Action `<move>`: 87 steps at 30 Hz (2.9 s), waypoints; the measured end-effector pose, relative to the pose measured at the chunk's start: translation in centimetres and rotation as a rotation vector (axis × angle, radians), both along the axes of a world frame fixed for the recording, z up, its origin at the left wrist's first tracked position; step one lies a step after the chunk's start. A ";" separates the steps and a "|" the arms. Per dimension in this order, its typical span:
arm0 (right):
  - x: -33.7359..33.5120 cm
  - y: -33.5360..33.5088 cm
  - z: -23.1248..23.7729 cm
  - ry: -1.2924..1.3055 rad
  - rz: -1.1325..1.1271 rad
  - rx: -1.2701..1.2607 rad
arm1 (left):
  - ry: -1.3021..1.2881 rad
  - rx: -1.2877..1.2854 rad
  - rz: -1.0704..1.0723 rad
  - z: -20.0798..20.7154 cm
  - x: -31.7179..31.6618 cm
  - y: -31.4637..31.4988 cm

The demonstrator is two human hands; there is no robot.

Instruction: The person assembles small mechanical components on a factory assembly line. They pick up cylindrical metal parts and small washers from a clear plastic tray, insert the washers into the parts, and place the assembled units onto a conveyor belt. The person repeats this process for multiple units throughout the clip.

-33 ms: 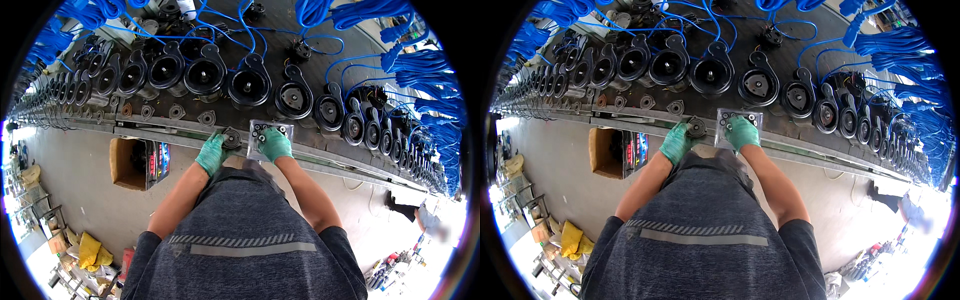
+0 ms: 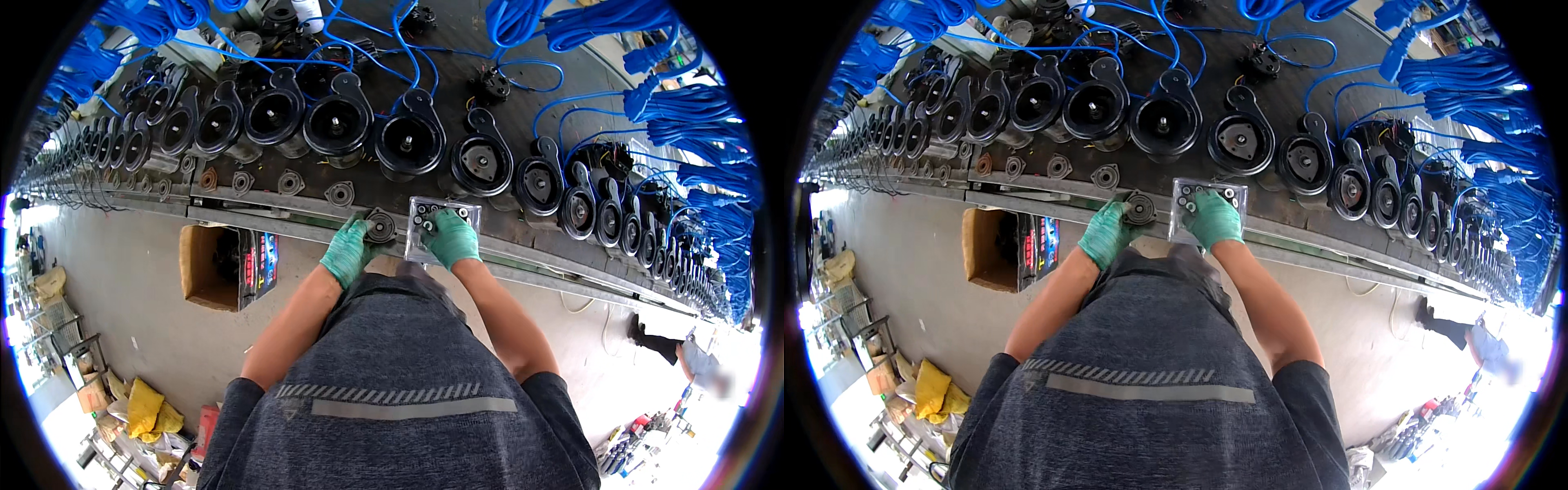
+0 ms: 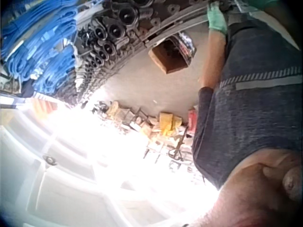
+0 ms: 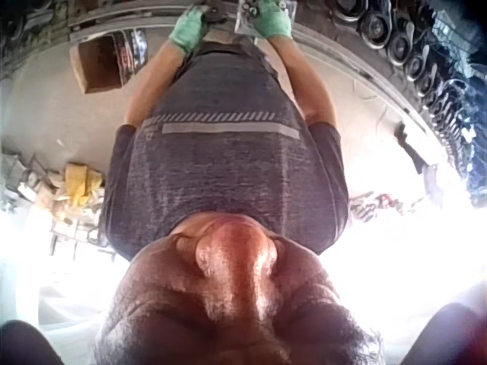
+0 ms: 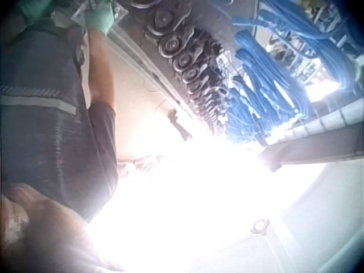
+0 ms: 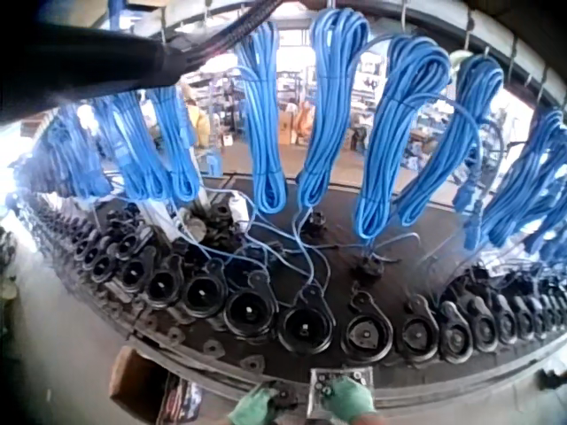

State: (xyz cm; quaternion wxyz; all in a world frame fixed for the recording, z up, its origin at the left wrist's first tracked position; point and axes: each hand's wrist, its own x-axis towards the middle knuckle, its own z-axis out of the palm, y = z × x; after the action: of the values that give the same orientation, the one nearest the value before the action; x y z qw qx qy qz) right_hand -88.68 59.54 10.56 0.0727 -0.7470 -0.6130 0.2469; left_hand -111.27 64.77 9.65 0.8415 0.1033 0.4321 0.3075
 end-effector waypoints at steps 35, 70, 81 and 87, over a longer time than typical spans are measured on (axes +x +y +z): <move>-4.1 -1.7 2.4 0.810 -0.390 -0.029 | 0.199 0.430 -0.288 3.4 1.7 -1.8; -2.7 9.6 7.5 -0.131 0.205 0.767 | 1.480 1.105 -0.850 -0.3 -5.6 8.7; 3.2 -4.6 0.9 -0.173 -0.272 0.162 | 1.563 1.196 -1.062 -0.4 -3.5 9.7; 3.1 -6.0 -2.1 -0.234 -0.302 -0.050 | 1.573 1.032 -1.093 -0.3 -1.7 9.8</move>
State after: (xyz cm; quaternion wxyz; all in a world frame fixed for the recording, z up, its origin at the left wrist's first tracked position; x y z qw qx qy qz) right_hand -85.60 53.58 8.44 0.0186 -0.8555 -0.4920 0.1599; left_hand -113.01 74.56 9.33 0.2072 0.7906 0.5644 -0.1161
